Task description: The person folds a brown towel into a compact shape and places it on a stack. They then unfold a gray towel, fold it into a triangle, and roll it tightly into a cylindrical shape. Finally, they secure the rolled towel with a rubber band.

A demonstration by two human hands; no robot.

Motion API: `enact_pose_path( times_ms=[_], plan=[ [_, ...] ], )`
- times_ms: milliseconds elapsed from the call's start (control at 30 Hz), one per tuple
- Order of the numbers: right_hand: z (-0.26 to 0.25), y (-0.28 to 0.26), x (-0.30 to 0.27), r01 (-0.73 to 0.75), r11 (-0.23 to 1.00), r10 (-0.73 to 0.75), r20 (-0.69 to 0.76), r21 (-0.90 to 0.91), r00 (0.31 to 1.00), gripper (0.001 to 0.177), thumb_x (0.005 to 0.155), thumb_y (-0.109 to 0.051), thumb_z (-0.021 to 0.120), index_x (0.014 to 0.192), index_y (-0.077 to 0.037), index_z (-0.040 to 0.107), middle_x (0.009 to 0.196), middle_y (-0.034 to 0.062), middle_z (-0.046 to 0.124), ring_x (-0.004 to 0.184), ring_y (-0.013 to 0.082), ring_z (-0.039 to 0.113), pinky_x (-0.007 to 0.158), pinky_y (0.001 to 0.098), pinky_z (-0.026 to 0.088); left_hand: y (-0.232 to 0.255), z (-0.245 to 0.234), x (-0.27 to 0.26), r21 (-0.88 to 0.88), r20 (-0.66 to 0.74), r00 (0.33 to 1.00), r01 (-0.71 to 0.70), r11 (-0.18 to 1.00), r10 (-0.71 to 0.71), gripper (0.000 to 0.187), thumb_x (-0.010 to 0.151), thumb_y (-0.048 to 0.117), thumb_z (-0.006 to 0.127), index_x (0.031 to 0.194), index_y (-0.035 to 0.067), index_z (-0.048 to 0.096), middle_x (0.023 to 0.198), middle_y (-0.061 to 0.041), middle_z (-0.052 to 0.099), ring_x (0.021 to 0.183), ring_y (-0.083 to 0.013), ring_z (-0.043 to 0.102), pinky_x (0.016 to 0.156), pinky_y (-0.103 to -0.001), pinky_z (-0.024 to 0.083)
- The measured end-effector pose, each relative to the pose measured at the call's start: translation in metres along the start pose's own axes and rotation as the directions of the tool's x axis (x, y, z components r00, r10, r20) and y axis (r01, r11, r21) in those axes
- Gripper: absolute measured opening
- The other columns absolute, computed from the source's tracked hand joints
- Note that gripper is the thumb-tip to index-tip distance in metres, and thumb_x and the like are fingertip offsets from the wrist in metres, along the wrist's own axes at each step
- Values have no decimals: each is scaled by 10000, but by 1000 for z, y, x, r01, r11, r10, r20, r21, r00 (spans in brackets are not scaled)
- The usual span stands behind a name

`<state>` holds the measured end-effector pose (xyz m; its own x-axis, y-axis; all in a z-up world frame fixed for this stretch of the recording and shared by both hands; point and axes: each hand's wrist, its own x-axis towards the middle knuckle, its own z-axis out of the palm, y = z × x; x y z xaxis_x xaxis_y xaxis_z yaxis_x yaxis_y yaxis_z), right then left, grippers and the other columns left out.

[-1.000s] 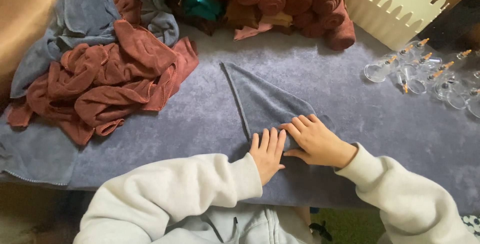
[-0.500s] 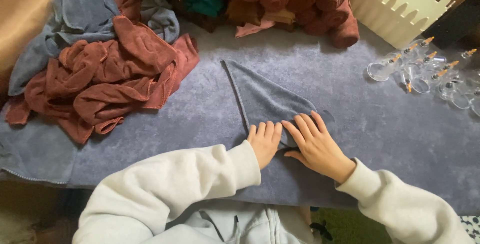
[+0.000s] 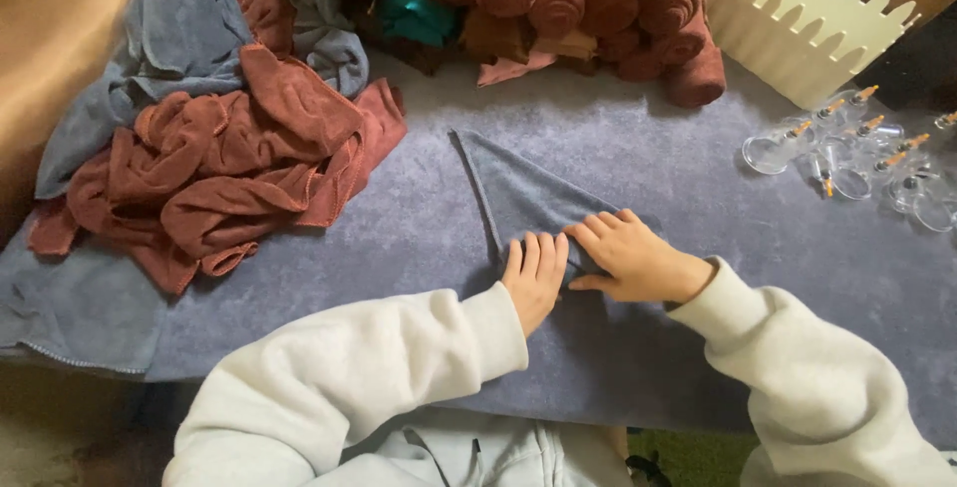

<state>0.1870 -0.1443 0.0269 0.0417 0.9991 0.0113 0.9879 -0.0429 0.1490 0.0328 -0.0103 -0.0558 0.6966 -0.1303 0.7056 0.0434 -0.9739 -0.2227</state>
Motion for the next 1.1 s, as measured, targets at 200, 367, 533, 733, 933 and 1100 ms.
enact_pose_path(
  times_ms=[200, 367, 533, 733, 933, 1100],
  plan=[
    [-3, -22, -3, -97, 995, 89, -165, -37, 982, 874, 806, -772, 587, 1351, -97, 485, 1132, 97, 536, 1134, 277, 573, 1001, 440, 419, -8, 40, -10, 34, 11, 1000, -19, 999, 19, 525, 962, 260, 515, 1359, -83, 537, 1120, -301, 557, 994, -455, 549, 909, -576, 486],
    [14, -33, -8, -149, 971, 93, -281, -185, 955, 956, 790, -646, 629, 1496, -40, 408, 1249, 186, 522, 1319, 359, 497, 1187, 564, 305, -14, 47, -8, -94, 172, 985, 1, 996, 16, 1062, 593, 513, 877, 1381, -74, 475, 1144, -283, 531, 1017, -424, 521, 904, -584, 444],
    [18, -20, 4, -136, 976, 95, -231, -169, 968, 931, 749, -662, 684, 1430, -71, 452, 1179, 131, 552, 1235, 294, 544, 1135, 521, 353, -31, 41, -3, -157, 255, 966, 6, 988, 35, 1031, 598, 465, 849, 1389, -65, 453, 1118, -222, 529, 1013, -369, 534, 826, -524, 455],
    [1, -35, -8, -99, 980, 65, -196, -171, 978, 853, 738, -587, 760, 1358, -68, 487, 1105, 109, 567, 1110, 277, 585, 1036, 467, 406, -25, 28, -9, -165, 176, 981, -55, 985, 84, 1017, 544, 365, 883, 1362, -73, 466, 1070, -226, 534, 945, -363, 555, 768, -478, 469],
    [2, -73, -40, -150, 983, 132, -155, -109, 979, 863, 745, -574, 757, 1382, -66, 474, 1126, 140, 569, 1141, 299, 585, 1052, 481, 400, -2, 1, -34, -244, 181, 979, -52, 968, 98, 941, 584, 295, 846, 1367, -70, 472, 1085, -251, 531, 969, -401, 564, 795, -493, 461],
    [-6, -65, -32, -141, 988, 138, -41, -59, 990, 805, 815, -590, 706, 1381, -74, 460, 1079, 95, 554, 1094, 262, 582, 1018, 456, 408, -15, -9, -24, -347, 315, 937, -36, 937, 153, 938, 630, 360, 852, 1372, -57, 457, 1050, -196, 527, 931, -338, 558, 763, -440, 453]
  ],
)
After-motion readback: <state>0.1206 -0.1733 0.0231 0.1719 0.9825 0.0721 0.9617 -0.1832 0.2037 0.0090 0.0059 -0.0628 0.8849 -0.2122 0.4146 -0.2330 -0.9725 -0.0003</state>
